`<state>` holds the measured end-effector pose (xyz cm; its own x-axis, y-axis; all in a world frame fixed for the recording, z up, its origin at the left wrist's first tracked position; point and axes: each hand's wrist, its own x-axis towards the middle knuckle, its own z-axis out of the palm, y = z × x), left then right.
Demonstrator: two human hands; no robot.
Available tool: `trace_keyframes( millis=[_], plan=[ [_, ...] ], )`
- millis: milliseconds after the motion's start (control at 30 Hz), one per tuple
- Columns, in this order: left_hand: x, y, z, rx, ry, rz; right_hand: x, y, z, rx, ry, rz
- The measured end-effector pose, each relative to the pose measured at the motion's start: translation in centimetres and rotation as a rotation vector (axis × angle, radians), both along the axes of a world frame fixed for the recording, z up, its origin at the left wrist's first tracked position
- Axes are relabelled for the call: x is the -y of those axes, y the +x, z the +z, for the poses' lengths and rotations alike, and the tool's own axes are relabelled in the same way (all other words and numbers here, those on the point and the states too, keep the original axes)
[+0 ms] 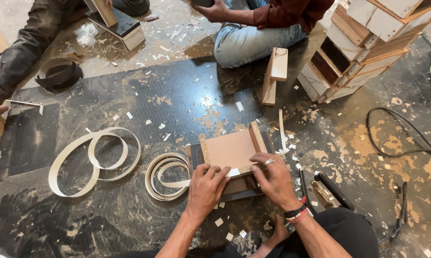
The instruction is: The person sits on the floor and assembles small wooden boxes by attaching white edging strips to the top edges. They use a staple gun to secure the strips, then press and smooth them by hand. The person repeats this process on multiple boxes, occasionally repositioning them on a wooden block.
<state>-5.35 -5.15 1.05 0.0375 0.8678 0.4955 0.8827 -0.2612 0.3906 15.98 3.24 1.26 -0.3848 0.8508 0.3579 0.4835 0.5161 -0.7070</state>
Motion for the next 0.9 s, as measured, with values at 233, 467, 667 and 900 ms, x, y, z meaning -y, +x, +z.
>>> trace_keyframes(
  millis=[233,467,667,900],
  plan=[
    [0.1,0.1,0.1,0.009,-0.012,0.004,0.0,-0.2,-0.2,0.079,0.083,0.051],
    [0.1,0.1,-0.6,-0.002,-0.008,0.000,0.1,-0.2,0.3,0.108,0.097,0.039],
    [-0.1,0.1,-1.3,-0.042,0.018,-0.008,0.7,-1.2,0.2,0.209,0.253,0.171],
    [-0.1,-0.1,-1.0,-0.011,0.020,-0.022,1.1,-3.1,-1.0,0.155,0.231,0.220]
  ],
)
